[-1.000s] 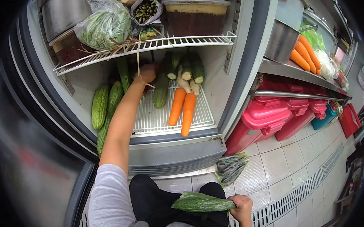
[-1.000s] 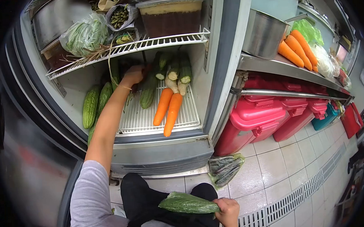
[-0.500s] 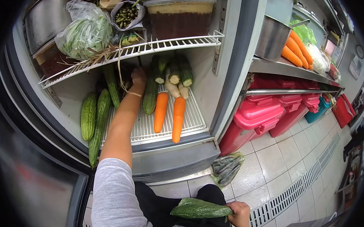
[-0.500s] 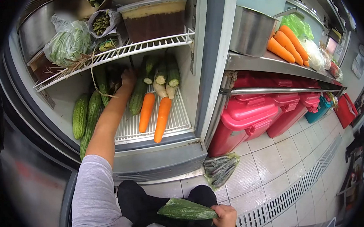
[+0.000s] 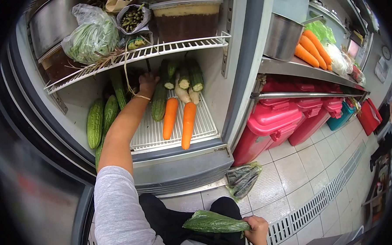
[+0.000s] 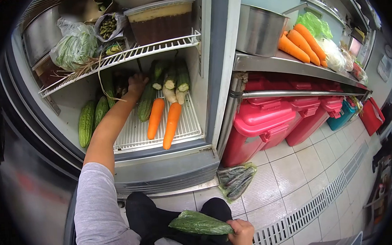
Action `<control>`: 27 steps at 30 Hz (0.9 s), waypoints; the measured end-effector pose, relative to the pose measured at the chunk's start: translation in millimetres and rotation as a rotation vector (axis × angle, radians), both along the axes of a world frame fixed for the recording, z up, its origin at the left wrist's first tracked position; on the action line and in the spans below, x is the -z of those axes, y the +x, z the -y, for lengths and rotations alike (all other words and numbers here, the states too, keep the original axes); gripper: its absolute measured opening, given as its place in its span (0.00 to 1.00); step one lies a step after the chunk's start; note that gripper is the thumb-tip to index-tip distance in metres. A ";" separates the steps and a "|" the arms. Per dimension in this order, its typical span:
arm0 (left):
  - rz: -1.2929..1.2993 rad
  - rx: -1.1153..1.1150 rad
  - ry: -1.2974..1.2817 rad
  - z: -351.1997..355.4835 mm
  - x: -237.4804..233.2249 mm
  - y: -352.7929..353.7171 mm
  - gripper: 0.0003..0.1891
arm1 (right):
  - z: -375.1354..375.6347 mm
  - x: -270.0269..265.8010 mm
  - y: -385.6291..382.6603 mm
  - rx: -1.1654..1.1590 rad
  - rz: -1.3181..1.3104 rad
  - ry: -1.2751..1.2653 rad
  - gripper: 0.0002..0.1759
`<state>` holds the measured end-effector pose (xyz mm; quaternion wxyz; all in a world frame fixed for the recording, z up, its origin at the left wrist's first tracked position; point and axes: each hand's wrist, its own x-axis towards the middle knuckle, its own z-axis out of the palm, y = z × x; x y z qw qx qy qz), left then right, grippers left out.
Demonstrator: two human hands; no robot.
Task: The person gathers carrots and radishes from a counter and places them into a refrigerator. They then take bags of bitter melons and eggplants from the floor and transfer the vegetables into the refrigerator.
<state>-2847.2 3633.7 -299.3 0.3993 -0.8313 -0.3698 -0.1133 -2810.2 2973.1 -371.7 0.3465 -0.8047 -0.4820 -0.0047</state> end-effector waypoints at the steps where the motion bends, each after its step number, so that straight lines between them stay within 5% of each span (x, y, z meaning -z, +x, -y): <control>1: 0.020 0.011 -0.010 3.1 -1.4 -0.7 0.13 | 1.1 1.4 -0.3 0.004 -0.004 0.002 0.11; 9: 0.050 0.163 -0.035 29.8 -11.6 -27.7 0.19 | 7.7 26.7 6.2 -0.030 -0.002 -0.034 0.12; 12: -0.101 0.079 -0.190 64.1 -35.2 -35.2 0.18 | 2.0 22.4 5.9 -0.047 0.020 -0.036 0.15; 21: 0.023 0.002 0.006 25.4 -8.1 -6.5 0.13 | -0.3 24.1 4.1 -0.039 -0.001 -0.040 0.11; 24: -0.077 -0.050 -0.196 26.4 -12.7 -5.2 0.13 | 2.9 27.2 2.0 -0.015 -0.012 -0.051 0.11; 27: 0.186 0.099 -0.133 17.1 -12.0 -6.3 0.12 | 3.4 27.2 0.5 -0.017 -0.003 -0.071 0.11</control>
